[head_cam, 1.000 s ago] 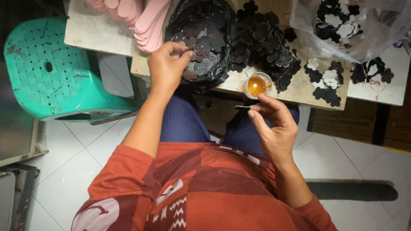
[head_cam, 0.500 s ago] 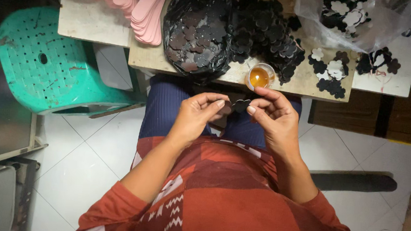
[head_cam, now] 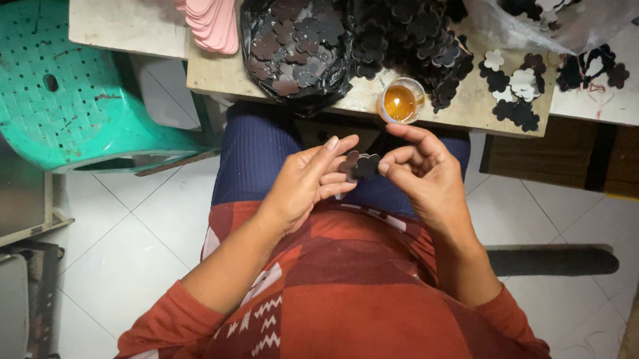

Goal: The person sits on the floor and repeatedly picks up white and black flower-shaped craft pieces, aligns them, and presses them together by hand. The person places the assembled pairs on the table and continues the process with additional pieces from a nearby pile.

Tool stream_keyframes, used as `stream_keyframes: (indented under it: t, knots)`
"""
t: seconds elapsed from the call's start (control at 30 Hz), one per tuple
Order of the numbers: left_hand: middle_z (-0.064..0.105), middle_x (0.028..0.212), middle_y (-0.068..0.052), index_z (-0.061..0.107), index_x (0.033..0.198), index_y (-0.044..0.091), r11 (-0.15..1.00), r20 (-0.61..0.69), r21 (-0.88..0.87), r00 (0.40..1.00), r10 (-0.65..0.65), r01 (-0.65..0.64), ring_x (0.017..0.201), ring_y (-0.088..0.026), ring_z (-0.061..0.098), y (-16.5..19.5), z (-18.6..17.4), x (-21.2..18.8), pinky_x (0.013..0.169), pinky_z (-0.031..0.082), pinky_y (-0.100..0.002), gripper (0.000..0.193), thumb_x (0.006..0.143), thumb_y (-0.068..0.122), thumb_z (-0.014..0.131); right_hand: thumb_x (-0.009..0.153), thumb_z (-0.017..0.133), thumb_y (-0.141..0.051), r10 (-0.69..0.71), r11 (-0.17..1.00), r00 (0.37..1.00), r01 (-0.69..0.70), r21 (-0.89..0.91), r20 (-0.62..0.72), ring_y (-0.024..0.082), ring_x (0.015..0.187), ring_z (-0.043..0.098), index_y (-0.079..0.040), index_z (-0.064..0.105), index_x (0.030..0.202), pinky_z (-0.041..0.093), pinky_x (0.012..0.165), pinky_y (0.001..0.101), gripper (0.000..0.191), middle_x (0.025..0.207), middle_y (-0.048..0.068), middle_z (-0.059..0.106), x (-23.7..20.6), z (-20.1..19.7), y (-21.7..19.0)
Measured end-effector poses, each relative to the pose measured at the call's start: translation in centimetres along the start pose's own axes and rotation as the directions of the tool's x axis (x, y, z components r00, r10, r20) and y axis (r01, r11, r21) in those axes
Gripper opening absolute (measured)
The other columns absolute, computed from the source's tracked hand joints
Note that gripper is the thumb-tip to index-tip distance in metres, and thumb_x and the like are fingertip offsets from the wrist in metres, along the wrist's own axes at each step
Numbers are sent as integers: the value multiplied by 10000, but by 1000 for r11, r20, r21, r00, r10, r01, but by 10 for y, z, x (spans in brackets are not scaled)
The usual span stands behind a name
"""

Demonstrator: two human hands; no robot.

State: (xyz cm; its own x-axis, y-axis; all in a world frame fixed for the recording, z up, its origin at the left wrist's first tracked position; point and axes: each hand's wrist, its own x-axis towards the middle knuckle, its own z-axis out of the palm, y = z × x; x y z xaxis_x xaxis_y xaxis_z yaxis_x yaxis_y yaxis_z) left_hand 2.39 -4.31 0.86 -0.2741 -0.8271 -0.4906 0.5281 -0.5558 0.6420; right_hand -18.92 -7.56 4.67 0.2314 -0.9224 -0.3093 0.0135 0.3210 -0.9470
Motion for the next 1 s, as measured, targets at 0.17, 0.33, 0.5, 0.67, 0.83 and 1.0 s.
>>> stream_keyframes:
  t: [0.17, 0.33, 0.5, 0.67, 0.83, 1.0]
  knots:
    - [676, 1269, -194, 530, 1470, -2, 999, -2, 44, 1000, -4, 4, 1073, -247, 698, -2, 0, 1, 936, 594, -381, 631, 1025, 445, 517, 861, 671, 79, 42, 999, 999, -42, 1, 28, 70, 883, 668, 20, 541, 1425, 538, 833, 208, 581, 950, 46, 713, 1, 2, 1]
    - [683, 1255, -191, 545, 1464, 7, 998, -6, 66, 1000, 2, -2, 1054, -242, 710, -4, 0, 2, 930, 600, -367, 622, 1019, 441, 532, 870, 677, 73, 57, 998, 998, -57, -12, 19, 68, 872, 668, 15, 551, 1419, 539, 826, 205, 566, 943, 43, 715, 3, 6, 0]
    - [690, 1251, -179, 552, 1457, 15, 997, -12, 77, 1000, -18, 19, 1042, -233, 712, -5, 0, 1, 915, 600, -351, 619, 1009, 443, 544, 859, 684, 72, 74, 996, 997, -73, -52, 5, 65, 859, 666, 9, 558, 1414, 536, 813, 203, 572, 929, 37, 716, 3, 8, -3]
    - [698, 1234, -171, 562, 1451, 12, 994, -5, 111, 1000, -22, 23, 1007, -218, 716, -8, -2, 4, 894, 605, -344, 620, 1008, 447, 549, 849, 702, 73, 70, 994, 997, -68, -87, 25, 61, 846, 656, -1, 555, 1427, 524, 811, 203, 601, 907, 28, 706, 3, 6, -3]
    - [705, 1135, -143, 581, 1453, 22, 984, -20, 162, 997, -72, 74, 943, -196, 708, -11, -7, 6, 865, 613, -346, 625, 1013, 464, 540, 833, 714, 63, 88, 982, 992, -72, -172, 87, 55, 815, 649, -28, 534, 1450, 522, 753, 191, 649, 891, 23, 704, 4, 3, -2]
    - [723, 1088, -120, 575, 1439, 34, 970, -48, 222, 995, -87, 95, 914, -194, 732, -13, -8, 9, 848, 627, -334, 632, 999, 484, 520, 825, 711, 65, 96, 978, 989, -73, -194, 113, 46, 804, 654, -33, 526, 1457, 517, 722, 179, 667, 887, 22, 710, 5, 4, -2]
